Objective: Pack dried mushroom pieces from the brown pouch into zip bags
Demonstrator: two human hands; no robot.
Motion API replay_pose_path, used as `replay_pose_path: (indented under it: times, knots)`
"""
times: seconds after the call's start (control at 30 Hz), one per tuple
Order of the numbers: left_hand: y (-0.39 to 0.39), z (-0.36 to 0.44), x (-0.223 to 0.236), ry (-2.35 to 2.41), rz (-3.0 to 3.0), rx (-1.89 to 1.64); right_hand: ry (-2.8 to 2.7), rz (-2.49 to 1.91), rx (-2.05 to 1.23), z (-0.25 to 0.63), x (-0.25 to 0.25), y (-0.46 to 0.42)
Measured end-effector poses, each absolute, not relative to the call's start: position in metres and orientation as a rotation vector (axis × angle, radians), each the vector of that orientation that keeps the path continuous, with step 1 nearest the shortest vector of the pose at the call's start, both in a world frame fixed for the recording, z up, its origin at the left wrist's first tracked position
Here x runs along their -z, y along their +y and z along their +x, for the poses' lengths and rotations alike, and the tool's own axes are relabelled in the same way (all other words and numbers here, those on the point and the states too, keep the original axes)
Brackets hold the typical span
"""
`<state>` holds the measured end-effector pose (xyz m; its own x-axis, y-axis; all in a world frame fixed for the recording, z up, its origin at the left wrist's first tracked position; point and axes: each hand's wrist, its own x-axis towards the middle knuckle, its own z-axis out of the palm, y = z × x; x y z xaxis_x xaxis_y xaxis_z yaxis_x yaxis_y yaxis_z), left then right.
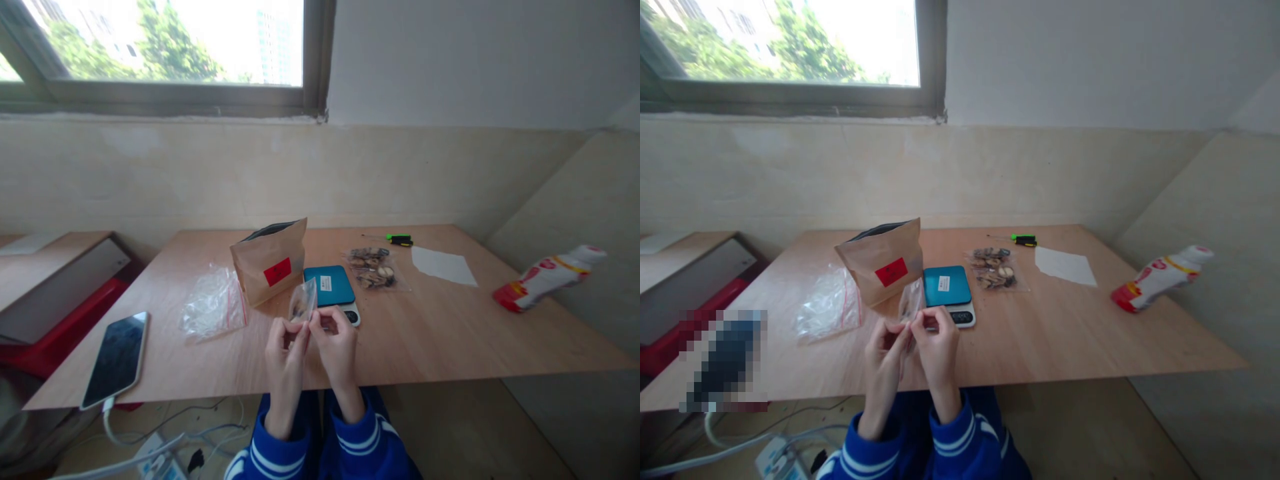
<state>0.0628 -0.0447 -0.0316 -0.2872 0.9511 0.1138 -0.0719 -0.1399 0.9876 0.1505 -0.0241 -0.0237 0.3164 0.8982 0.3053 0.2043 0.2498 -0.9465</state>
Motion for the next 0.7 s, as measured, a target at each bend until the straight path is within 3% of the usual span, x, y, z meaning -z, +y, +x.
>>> replay_pose_path:
  times: [0.5, 0.7]
  knots:
    - [-0.049, 0.057, 0.017, 1.621, 1.146, -1.713, -0.92, -1.322, -0.538, 0.181, 0.029, -0.017]
    - [-0.046, 0.059, 0.009, 1.377, 1.283, -1.658, -0.99, -1.228, -0.678, 0.197, 0.007, -0.024]
